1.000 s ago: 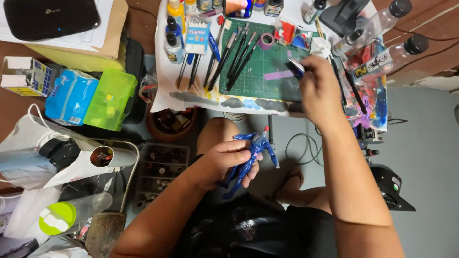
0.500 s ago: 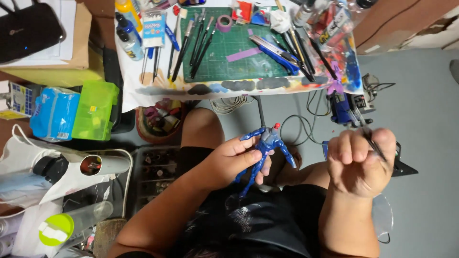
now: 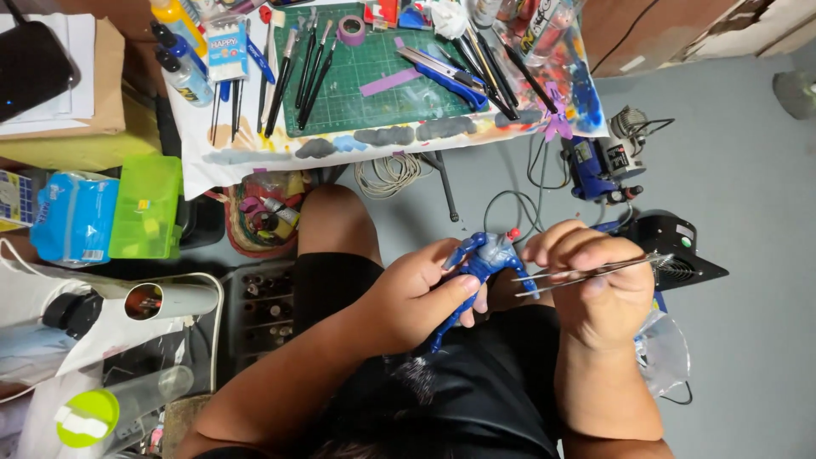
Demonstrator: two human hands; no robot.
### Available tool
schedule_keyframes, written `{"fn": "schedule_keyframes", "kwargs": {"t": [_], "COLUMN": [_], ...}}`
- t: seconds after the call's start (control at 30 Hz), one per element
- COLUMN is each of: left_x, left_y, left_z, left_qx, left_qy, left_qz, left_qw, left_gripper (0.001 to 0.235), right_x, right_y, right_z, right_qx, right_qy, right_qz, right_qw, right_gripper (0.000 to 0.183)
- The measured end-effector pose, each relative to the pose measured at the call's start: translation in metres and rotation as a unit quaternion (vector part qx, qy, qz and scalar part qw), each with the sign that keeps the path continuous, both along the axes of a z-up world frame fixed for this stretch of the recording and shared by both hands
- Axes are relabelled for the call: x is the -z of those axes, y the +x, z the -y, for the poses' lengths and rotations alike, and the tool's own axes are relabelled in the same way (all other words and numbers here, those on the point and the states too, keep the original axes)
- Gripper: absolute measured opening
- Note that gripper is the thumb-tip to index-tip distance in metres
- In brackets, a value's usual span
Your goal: Customizing a blue action figure using a small tool and a smartphone for reference.
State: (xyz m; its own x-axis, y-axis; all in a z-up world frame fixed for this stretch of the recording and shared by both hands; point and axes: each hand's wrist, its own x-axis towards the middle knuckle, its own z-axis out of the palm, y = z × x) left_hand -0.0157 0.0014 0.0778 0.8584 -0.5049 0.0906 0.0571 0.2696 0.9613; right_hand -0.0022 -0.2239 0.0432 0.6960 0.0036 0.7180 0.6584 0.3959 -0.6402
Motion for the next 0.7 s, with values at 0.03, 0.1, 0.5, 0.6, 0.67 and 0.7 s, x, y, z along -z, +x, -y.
{"fn": "schedule_keyframes", "kwargs": {"t": [0.03, 0.1, 0.5, 0.6, 0.67, 0.7], "left_x": [0.004, 0.011, 0.007, 0.005, 0.002, 0.001], "left_y": [-0.001, -0.002, -0.002, -0.001, -0.001, -0.001], "left_z": [0.001, 0.003, 0.004, 0.003, 0.002, 0.002], "left_qx": [-0.002, -0.002, -0.012, -0.012, -0.014, -0.016], "left_qy": [0.001, -0.002, 0.003, 0.014, 0.022, 0.029], "left_qz": [0.0, -0.014, -0.007, -0.002, 0.003, 0.007], "left_qw": [1.0, 1.0, 1.0, 1.0, 1.0, 0.999], "left_gripper": [0.014, 0.013, 0.015, 0.015, 0.015, 0.016], "right_x": [0.001, 0.004, 0.006, 0.004, 0.003, 0.002], "right_y": [0.0, -0.001, 0.003, 0.003, 0.003, 0.002], "right_z": [-0.002, -0.004, 0.0, 0.001, 0.001, 0.001], "right_qx": [-0.002, 0.027, 0.029, 0.034, 0.04, 0.047], "right_qy": [0.001, -0.025, -0.057, -0.072, -0.082, -0.092], "right_qz": [0.0, 0.021, 0.046, 0.054, 0.055, 0.056], "right_qw": [1.0, 0.999, 0.997, 0.995, 0.994, 0.993], "right_gripper": [0.021, 0.019, 0.015, 0.014, 0.014, 0.015]}}
